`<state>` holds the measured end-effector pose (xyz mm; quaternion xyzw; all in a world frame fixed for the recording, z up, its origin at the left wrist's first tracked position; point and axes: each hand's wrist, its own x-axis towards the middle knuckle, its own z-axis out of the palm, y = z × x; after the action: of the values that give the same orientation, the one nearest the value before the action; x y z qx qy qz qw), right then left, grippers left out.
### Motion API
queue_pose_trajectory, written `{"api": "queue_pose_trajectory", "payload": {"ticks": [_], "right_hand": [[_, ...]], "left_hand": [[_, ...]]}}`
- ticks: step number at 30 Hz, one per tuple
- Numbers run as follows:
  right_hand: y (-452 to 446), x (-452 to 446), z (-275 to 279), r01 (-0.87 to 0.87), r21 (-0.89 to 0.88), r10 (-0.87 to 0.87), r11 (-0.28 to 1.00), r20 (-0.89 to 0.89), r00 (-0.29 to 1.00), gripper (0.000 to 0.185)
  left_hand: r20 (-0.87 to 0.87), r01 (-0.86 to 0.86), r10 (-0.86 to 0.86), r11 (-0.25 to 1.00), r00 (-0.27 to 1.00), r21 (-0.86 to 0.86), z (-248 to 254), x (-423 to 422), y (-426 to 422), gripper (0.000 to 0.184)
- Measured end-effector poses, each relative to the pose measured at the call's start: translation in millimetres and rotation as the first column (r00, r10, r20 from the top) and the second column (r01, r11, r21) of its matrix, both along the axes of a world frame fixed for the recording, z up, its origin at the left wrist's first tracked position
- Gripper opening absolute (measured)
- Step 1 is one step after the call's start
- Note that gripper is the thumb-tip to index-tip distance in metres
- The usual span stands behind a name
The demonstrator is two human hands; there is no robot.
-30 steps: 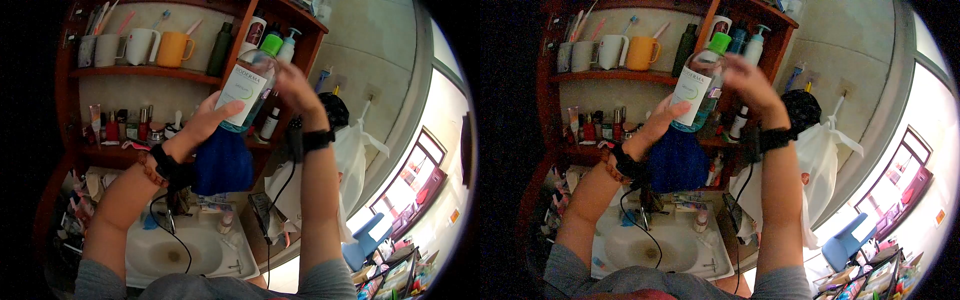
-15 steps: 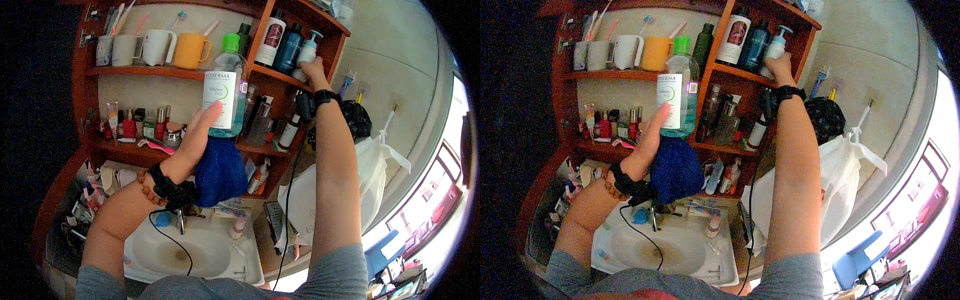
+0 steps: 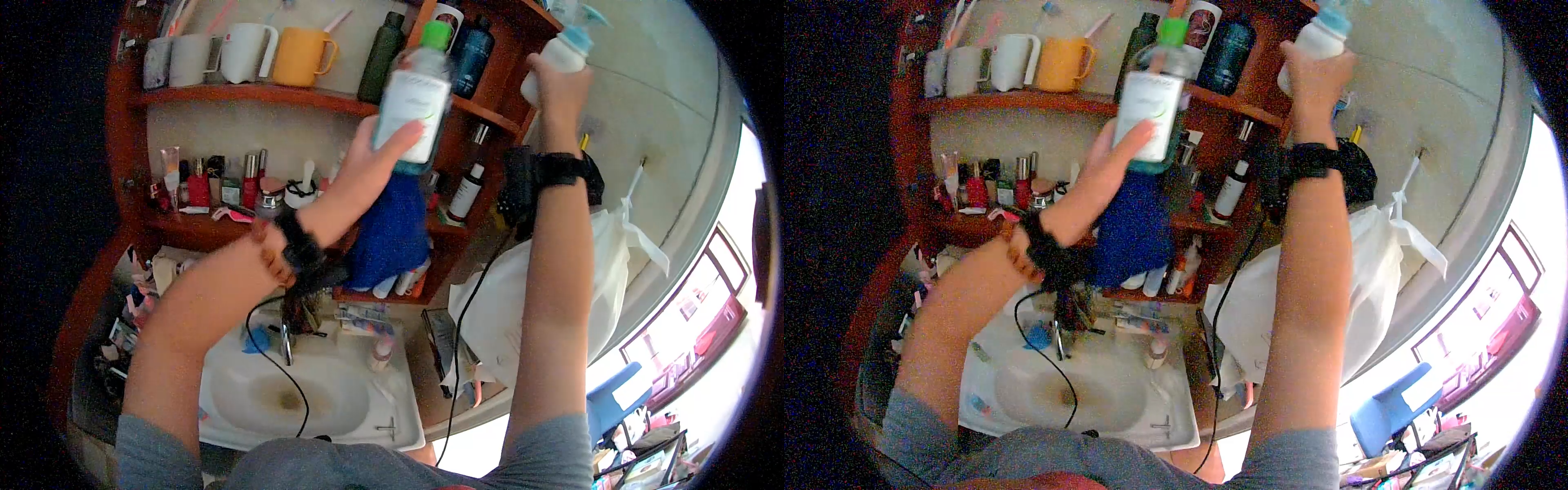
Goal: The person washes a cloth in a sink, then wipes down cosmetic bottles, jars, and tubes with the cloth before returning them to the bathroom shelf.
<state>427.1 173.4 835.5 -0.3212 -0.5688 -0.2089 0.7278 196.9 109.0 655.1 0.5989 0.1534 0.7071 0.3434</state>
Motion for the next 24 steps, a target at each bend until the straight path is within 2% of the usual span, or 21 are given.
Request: {"api": "queue_pose_trajectory", "payload": {"ticks": [1, 2, 4, 5, 6, 9, 12, 13, 17, 20, 24], "right_hand": [[-2, 12, 11, -0.119, -0.090, 0.123, 0.989, 0.047, 0.991, 0.061], [-3, 22, 14, -0.289, -0.256, 0.306, 0.923, 0.028, 0.952, 0.058], [-46, 22, 11, -0.558, -0.533, 0.608, 0.635, -0.100, 0.787, 0.053], [-58, 22, 5, -0.560, -0.584, 0.637, 0.588, -0.092, 0.765, 0.047], [-61, 22, -2, -0.600, -0.557, 0.654, 0.574, -0.130, 0.745, 0.041], [-51, 25, -9, -0.500, -0.512, 0.565, 0.698, -0.036, 0.825, 0.042], [-33, 34, -5, -0.555, -0.467, 0.586, 0.689, -0.093, 0.805, 0.044], [-30, 36, -6, -0.533, -0.450, 0.560, 0.716, -0.085, 0.824, 0.044], [-21, 42, -13, -0.497, -0.407, 0.498, 0.767, -0.112, 0.860, 0.045], [-14, 43, -20, -0.496, -0.415, 0.465, 0.763, -0.182, 0.866, 0.047], [-1, 44, -29, -0.546, -0.413, 0.489, 0.729, -0.245, 0.837, 0.050]], "left_hand": [[0.004, -0.007, 0.007, 1.000, 1.000, 0.012, 10, 10, 7, 0.066], [0.008, -0.014, 0.014, 1.000, 1.000, 0.028, 22, 21, 14, 0.073], [-0.020, -0.038, 0.040, 0.996, 0.999, 0.082, 45, 42, 31, 0.073], [-0.033, -0.047, 0.051, 0.992, 0.998, 0.114, 57, 53, 39, 0.073], [-0.034, -0.033, 0.039, 0.988, 0.999, 0.149, 66, 64, 48, 0.078], [-0.074, -0.006, 0.023, 0.976, 0.997, 0.216, 88, 95, 75, 0.097], [-0.103, 0.019, -0.007, 0.993, 0.995, 0.112, 102, 115, 79, 0.105], [-0.168, -0.023, 0.037, 0.996, 0.985, 0.086, 107, 117, 81, 0.107], [-0.369, -0.137, 0.161, 0.986, 0.915, 0.091, 112, 125, 107, 0.108], [-0.470, -0.309, 0.343, 0.939, 0.813, 0.151, 113, 127, 120, 0.110], [-0.564, -0.391, 0.451, 0.891, 0.691, 0.232, 123, 127, 129, 0.096]]}}
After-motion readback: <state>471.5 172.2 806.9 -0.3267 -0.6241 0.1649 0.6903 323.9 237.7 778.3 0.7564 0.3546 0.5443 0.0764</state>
